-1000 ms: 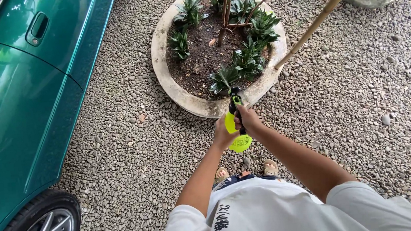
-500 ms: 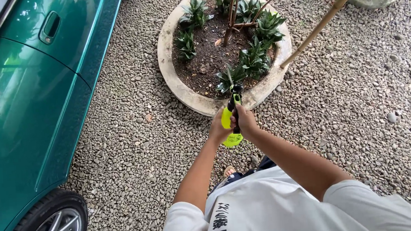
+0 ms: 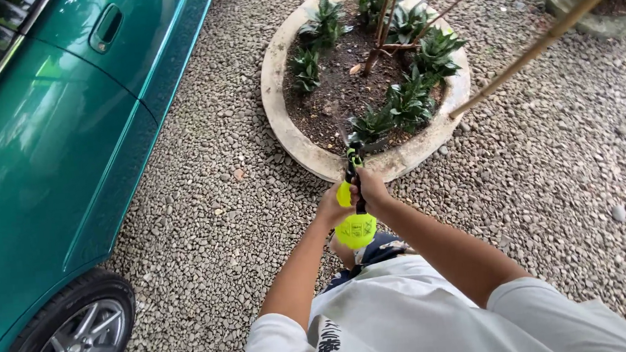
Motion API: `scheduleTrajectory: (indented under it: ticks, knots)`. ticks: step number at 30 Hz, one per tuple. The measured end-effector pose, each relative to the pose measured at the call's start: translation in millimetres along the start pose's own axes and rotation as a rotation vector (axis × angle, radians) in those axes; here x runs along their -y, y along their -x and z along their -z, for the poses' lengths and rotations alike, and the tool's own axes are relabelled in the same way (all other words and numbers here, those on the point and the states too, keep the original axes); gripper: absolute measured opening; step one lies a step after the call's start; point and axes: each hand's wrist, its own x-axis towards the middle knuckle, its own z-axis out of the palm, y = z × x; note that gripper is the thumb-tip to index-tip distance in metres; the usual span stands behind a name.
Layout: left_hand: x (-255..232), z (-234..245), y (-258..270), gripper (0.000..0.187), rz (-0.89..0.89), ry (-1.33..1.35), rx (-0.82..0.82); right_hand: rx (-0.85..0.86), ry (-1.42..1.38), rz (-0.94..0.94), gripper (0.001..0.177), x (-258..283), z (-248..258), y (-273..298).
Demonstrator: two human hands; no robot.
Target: Spraying garden plants with a pump-action sprayer and then cleaning the sprayer in a bucket.
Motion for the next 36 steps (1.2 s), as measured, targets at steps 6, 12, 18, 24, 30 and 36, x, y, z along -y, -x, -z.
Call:
scheduleTrajectory:
  ticks: [6, 12, 18, 24, 30, 36]
  knots:
    - [-15, 32, -13, 0.06, -0.071, -0.452, -0.167, 0.008, -0.01, 0.16, 0.035, -8, -26, -16]
    - [-42, 58, -52, 0.089, 0.045, -0.62, -0.251, 0.044, -0.041, 0.211, 0.039, 18, -49, -52]
    - [24, 78, -87, 0.052, 0.21, 0.088, -0.011, -0.066, 0.057, -0.026, 0.039, 42, -69, -77]
    - [117, 98, -109, 0.048, 0.369, 0.227, 0.091, -0.094, 0.042, -0.144, 0.039, 27, -71, -109]
    - [5, 101, -131, 0.063, 0.233, -0.579, -0.153, -0.109, -0.08, 0.118, 0.038, 33, -79, -133]
    - [-7, 110, -164, 0.095, 0.117, -0.589, -0.196, -0.051, -0.148, 0.229, 0.042, 78, -88, -145]
